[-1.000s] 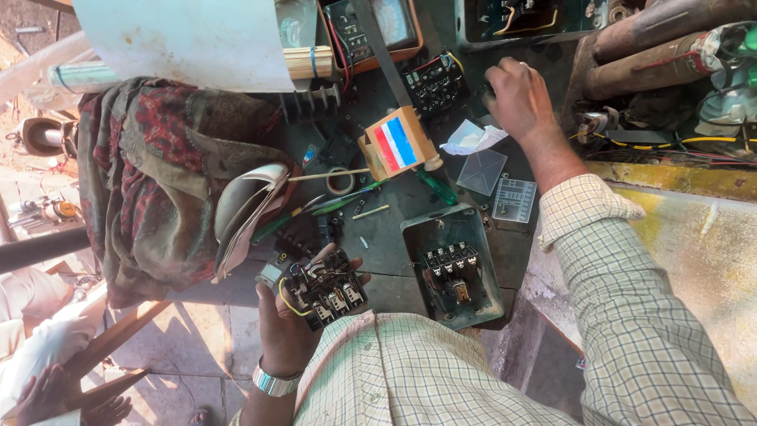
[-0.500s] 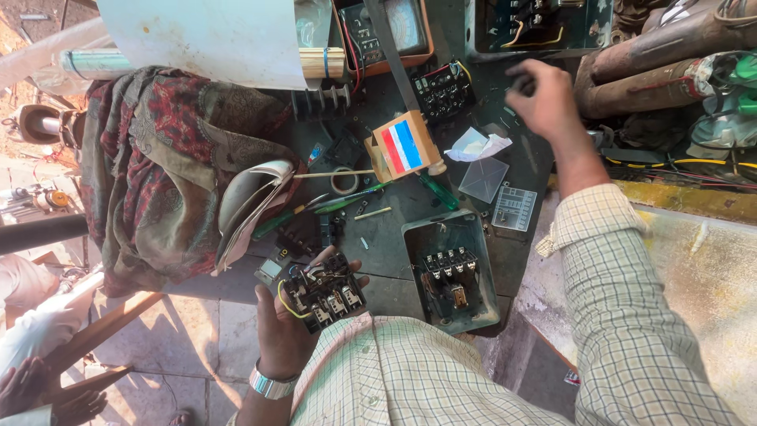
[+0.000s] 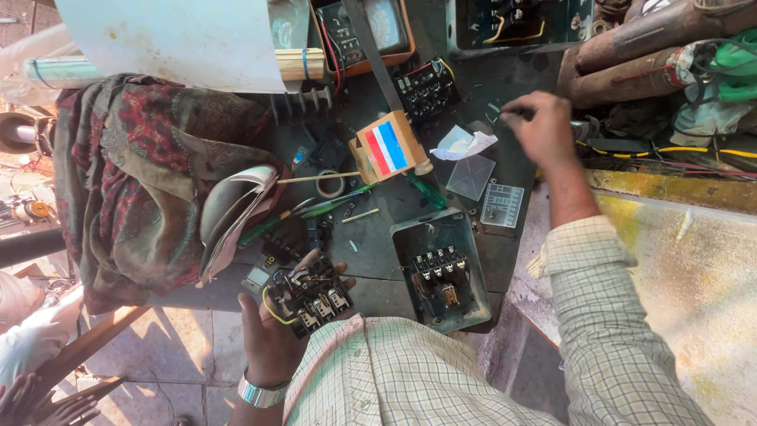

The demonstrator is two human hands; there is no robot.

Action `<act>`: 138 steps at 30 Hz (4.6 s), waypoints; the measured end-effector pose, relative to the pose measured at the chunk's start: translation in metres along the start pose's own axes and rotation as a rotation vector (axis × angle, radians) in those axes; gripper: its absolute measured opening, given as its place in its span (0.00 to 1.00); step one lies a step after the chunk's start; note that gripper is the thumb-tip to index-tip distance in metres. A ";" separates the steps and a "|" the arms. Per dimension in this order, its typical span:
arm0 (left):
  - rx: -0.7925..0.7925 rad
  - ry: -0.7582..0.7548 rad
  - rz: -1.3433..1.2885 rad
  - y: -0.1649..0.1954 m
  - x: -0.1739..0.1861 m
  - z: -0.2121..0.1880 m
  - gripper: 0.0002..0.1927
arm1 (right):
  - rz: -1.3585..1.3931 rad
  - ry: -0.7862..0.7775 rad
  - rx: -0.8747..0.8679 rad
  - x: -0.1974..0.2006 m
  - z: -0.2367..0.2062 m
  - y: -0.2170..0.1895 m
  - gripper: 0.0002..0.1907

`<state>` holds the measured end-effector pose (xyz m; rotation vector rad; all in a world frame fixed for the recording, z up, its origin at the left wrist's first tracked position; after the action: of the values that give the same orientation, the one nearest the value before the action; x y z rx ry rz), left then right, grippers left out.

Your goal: The person disassembles a small black electrical component, removes internal parts, and uses a green-handled screwdriver to adjust terminals inside a larger gray electrical box. They handle wires and small metal pieces, then reassemble the component and place it back into the box.

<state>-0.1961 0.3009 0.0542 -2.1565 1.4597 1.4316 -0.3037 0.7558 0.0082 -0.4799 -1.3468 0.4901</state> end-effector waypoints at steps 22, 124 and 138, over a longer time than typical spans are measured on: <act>0.015 0.023 -0.057 0.004 -0.006 -0.018 0.61 | -0.281 -0.070 0.171 -0.025 0.037 -0.034 0.08; 0.026 -0.215 -0.335 0.166 0.300 -0.390 0.29 | 0.244 0.182 0.040 -0.342 -0.300 -0.748 0.39; 0.093 -0.093 -0.234 0.161 0.321 -0.416 0.32 | 0.195 0.143 -0.035 -0.355 -0.317 -0.787 0.58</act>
<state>-0.0492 -0.2277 0.0792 -2.0940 1.1740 1.3350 -0.0006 -0.1022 0.1403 -0.6671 -1.1786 0.5822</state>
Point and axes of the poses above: each hand's wrist, its own z-axis towards the middle knuckle, its own x-axis out of the back of the hand, y = z × x, the point moved 2 cm from there along z, towards the middle knuckle, and after that the axes turned 7 degrees about x, right-handed, at the moved point
